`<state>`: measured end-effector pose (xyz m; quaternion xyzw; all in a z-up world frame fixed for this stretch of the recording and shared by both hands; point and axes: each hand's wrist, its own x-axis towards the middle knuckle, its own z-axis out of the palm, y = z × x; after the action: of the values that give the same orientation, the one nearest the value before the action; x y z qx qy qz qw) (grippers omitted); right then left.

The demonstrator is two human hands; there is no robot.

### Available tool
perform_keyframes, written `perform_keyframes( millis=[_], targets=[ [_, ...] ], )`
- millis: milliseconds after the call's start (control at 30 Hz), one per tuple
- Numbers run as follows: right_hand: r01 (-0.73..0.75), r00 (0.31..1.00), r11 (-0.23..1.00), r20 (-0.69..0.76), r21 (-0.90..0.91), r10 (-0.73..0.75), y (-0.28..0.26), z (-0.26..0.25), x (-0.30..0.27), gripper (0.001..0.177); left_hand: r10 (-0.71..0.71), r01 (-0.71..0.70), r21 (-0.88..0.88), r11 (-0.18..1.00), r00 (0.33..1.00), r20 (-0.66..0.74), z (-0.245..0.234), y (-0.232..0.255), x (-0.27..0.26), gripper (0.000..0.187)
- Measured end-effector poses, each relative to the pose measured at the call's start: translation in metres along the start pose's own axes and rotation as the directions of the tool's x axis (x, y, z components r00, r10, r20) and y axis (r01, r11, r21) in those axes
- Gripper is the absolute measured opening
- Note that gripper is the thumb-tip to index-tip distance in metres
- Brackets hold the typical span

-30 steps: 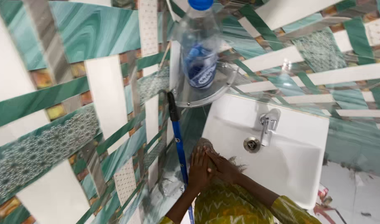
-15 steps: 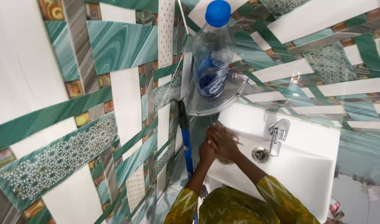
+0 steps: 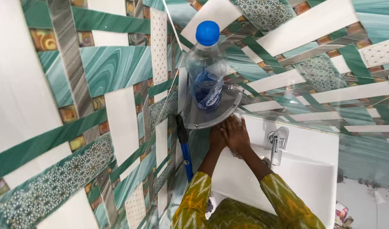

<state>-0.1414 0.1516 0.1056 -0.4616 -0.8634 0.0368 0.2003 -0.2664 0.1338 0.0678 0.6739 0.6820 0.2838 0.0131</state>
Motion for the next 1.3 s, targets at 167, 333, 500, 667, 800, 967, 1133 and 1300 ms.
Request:
perform_keyframes(
  millis=[167,333,500,667,800,967,1133,1300],
  targets=[
    [-0.048,0.987,0.986,-0.142,0.161,0.072,0.007,-0.027,-0.014,0.068,0.15,-0.149,0.015,0.989,0.988,-0.039,-0.005,0.029,0.005,0.06],
    [-0.181,0.974,0.97,-0.105,0.164,0.199,0.021,-0.042,-0.045,0.063,0.274,-0.283,-0.159,0.946,0.959,-0.077,-0.009,0.063,-0.001,0.058],
    [-0.189,0.964,0.974,-0.166,0.121,0.208,0.048,-0.045,-0.09,0.066,0.285,-0.265,-0.279,0.923,0.958,0.032,-0.01,0.111,-0.023,0.058],
    [-0.174,0.974,0.962,-0.104,0.212,0.199,0.051,-0.063,-0.116,0.067,0.254,-0.221,-0.337,0.915,0.965,0.058,-0.013,0.135,-0.044,0.06],
    [-0.156,0.975,0.985,-0.147,0.076,0.166,0.055,-0.069,-0.145,0.065,0.282,-0.251,-0.236,0.939,0.953,0.107,-0.004,0.15,-0.061,0.068],
    [-0.349,0.928,0.937,0.154,0.03,0.34,0.084,-0.052,-0.183,0.054,0.268,-0.22,-0.352,0.91,0.959,0.093,0.024,0.175,-0.087,0.069],
    [-0.264,0.964,0.964,-0.028,0.027,0.265,0.104,-0.064,-0.212,0.062,0.301,-0.223,-0.45,0.865,0.947,0.109,0.046,0.205,-0.095,0.068],
    [-0.435,0.887,0.896,-0.125,0.089,0.443,0.112,-0.09,-0.221,0.067,0.399,-0.28,-0.495,0.822,0.904,0.151,0.063,0.233,-0.086,0.066]
  ],
)
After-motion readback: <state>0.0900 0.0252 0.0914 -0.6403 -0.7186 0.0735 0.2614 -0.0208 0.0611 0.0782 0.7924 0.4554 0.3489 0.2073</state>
